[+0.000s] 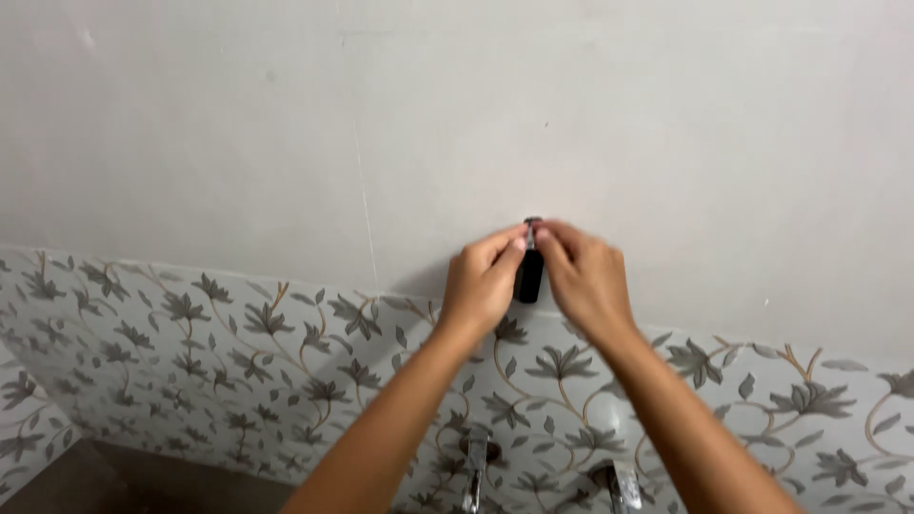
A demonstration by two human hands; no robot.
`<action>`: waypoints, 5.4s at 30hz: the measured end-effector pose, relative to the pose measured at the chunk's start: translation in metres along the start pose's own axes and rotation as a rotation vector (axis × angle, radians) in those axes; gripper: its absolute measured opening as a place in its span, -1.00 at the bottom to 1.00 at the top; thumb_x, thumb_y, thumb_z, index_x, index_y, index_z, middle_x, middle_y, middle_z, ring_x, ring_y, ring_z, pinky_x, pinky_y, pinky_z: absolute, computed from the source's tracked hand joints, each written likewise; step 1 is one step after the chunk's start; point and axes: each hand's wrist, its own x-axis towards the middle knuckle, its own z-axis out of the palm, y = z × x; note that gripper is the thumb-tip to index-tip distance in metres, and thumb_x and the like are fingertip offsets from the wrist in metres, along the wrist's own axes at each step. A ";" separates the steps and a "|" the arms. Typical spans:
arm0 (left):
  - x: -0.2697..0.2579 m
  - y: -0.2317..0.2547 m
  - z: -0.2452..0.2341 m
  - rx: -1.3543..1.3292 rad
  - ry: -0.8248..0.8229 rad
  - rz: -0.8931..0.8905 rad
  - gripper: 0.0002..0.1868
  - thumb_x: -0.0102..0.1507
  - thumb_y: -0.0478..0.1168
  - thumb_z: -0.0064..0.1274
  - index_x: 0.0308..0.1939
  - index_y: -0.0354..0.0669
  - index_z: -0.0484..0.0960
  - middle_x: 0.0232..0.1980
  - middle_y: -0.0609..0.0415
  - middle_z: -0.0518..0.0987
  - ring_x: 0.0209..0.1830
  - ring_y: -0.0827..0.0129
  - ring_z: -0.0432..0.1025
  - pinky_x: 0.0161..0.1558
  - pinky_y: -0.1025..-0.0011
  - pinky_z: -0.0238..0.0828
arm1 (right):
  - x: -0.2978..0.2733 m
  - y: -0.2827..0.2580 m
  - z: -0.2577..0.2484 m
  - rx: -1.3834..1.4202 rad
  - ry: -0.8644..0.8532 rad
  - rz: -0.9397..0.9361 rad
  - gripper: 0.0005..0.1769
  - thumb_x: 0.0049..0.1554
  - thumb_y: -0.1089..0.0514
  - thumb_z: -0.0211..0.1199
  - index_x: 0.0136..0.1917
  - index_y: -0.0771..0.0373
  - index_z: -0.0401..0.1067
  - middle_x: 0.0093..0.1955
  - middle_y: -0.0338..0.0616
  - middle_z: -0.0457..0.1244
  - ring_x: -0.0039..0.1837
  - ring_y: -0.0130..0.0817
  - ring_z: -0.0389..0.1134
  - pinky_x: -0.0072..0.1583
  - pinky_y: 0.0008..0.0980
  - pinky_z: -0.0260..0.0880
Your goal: The person is wrapping teflon tape around faucet threads and installing plumbing fixtures onto a bathroom wall.
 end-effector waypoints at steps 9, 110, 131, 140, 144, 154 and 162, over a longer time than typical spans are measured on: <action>0.022 0.000 -0.018 -0.073 -0.192 0.058 -0.48 0.28 -0.16 0.15 0.27 -0.27 0.41 0.24 -0.09 0.64 0.19 0.41 0.52 0.20 0.44 0.39 | 0.038 -0.010 -0.014 -0.261 -0.190 -0.060 -0.76 0.12 0.03 0.28 -0.02 0.14 0.65 -0.28 0.01 0.42 -0.27 -0.12 0.45 -0.13 -0.19 0.42; 0.041 -0.089 0.042 -1.634 -0.516 -1.285 -0.80 0.35 -0.11 -0.03 -0.29 -0.10 0.58 -0.38 0.17 0.58 -0.32 0.43 0.46 -0.06 0.44 0.43 | 0.082 -0.072 0.032 -1.187 -0.699 0.178 -0.65 0.07 0.23 0.26 0.11 -0.03 0.62 0.00 -0.45 0.41 -0.09 -0.57 0.51 -0.11 -0.49 0.48; 0.054 -0.055 0.009 -1.509 -0.485 -1.192 -0.66 0.39 -0.04 -0.16 -0.43 -0.04 0.51 -0.52 0.21 0.42 -0.57 0.47 0.12 -0.39 0.47 0.11 | 0.085 -0.100 0.049 -1.218 -0.788 0.030 -0.82 0.08 0.10 0.31 -0.03 0.07 0.63 0.00 -0.32 0.41 0.02 -0.42 0.46 0.07 -0.37 0.51; 0.052 -0.067 0.018 -1.439 -0.599 -1.004 -0.79 0.38 -0.10 0.04 -0.34 -0.01 0.59 -0.51 0.28 0.41 -0.60 0.58 0.07 -0.51 0.59 -0.02 | 0.075 -0.116 0.060 -1.228 -0.424 0.483 -0.75 0.07 -0.06 0.44 -0.12 0.15 0.68 -0.30 -0.08 0.46 -0.31 -0.26 0.47 -0.18 -0.25 0.50; 0.052 -0.073 0.018 -1.469 -0.644 -0.921 -0.80 0.39 -0.13 -0.02 -0.30 -0.05 0.60 -0.48 0.24 0.45 -0.60 0.57 0.10 -0.52 0.58 -0.01 | 0.082 -0.113 0.056 -1.221 -0.430 0.422 -0.74 0.04 -0.05 0.46 -0.20 0.20 0.68 -0.37 -0.07 0.43 -0.37 -0.27 0.46 -0.22 -0.29 0.48; 0.047 -0.063 0.003 -1.492 -0.603 -0.996 -0.84 0.34 -0.22 0.00 -0.13 -0.22 0.63 -0.30 0.13 0.60 -0.37 0.50 0.38 -0.32 0.56 0.27 | 0.091 -0.100 0.014 -0.715 -0.371 0.711 -0.78 -0.03 0.15 0.46 -0.13 0.32 0.71 -0.23 0.06 0.52 -0.17 -0.26 0.53 -0.02 -0.31 0.57; 0.041 -0.059 -0.011 -1.465 -0.657 -0.810 -0.85 0.28 -0.29 0.20 -0.10 -0.22 0.63 -0.26 0.16 0.59 -0.27 0.52 0.41 -0.19 0.55 0.36 | 0.081 -0.088 0.001 -0.413 -0.298 0.856 -0.73 -0.02 0.24 0.44 -0.03 0.35 0.68 -0.14 0.13 0.54 -0.08 -0.22 0.58 0.10 -0.29 0.61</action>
